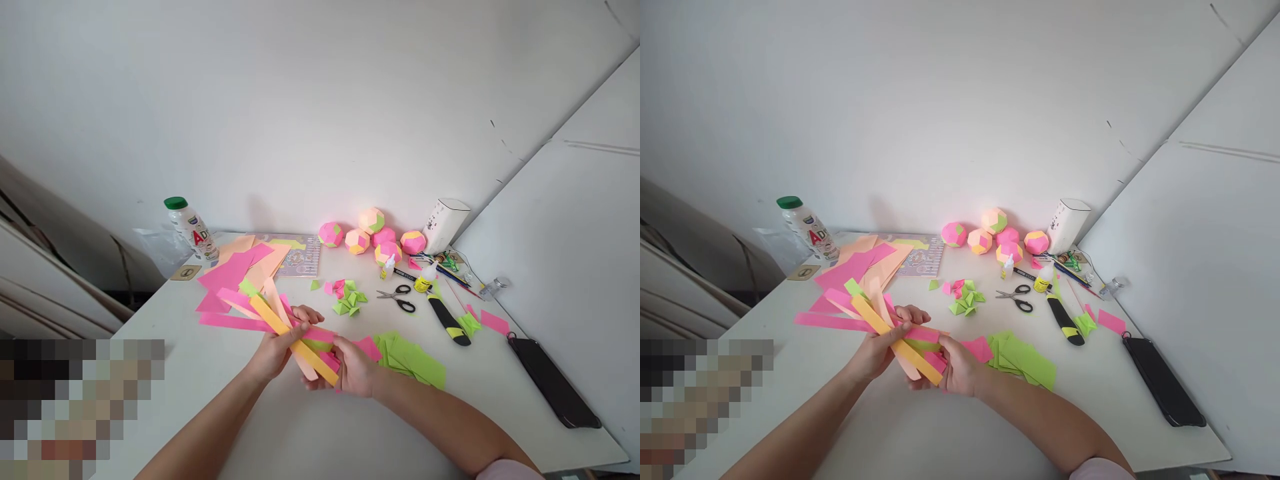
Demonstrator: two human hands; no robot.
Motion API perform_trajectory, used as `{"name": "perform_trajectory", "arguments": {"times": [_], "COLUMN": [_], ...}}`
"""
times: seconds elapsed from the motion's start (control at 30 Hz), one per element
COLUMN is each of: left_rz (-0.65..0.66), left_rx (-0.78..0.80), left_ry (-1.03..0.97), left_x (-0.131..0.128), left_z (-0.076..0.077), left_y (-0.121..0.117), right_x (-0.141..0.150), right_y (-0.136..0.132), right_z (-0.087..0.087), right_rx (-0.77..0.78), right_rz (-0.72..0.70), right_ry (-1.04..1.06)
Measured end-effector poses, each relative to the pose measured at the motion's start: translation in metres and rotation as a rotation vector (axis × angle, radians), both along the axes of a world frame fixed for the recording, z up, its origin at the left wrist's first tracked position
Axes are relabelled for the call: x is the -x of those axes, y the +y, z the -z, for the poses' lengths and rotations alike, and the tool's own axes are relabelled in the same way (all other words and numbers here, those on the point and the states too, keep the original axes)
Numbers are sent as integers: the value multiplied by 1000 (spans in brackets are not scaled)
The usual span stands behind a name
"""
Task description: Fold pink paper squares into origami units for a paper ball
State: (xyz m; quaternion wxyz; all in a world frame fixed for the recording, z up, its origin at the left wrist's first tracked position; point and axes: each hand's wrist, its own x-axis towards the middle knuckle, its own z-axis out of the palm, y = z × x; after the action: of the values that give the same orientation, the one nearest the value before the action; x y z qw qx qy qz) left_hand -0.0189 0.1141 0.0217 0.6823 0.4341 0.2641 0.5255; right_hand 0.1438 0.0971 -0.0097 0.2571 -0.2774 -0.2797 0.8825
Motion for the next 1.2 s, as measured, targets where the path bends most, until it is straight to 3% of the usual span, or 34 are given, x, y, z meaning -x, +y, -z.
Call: {"name": "perform_trajectory", "arguments": {"times": [0.07,0.13,0.23,0.3,0.33,0.43,0.7,1.03,1.2], "left_rz": [-49,-71,-41,6,31,98,172,239,270], "left_rx": [39,87,155,196,221,313,429,464,549], "left_ry": [-30,-92,-169,-210,-227,-270,-243,-234,-252], "left_x": [-1,-3,-10,-16,-20,-27,-37,-38,-37], "left_z": [3,7,11,13,14,18,21,20,23], "left_y": [3,5,2,-3,-7,-16,-27,-26,-24], "right_x": [-7,-16,-26,-28,-27,-18,-8,-14,-22], "right_y": [5,8,10,9,7,2,-2,3,10], "right_z": [-3,-7,-18,-24,-27,-27,-19,-22,-23], "right_rx": [-79,-260,-859,-1271,-1418,-1625,-1576,-1141,-1106], "right_rz": [4,63,389,557,577,487,314,201,157], "right_ry": [-200,-465,-844,-931,-935,-951,-1075,-875,-883]}}
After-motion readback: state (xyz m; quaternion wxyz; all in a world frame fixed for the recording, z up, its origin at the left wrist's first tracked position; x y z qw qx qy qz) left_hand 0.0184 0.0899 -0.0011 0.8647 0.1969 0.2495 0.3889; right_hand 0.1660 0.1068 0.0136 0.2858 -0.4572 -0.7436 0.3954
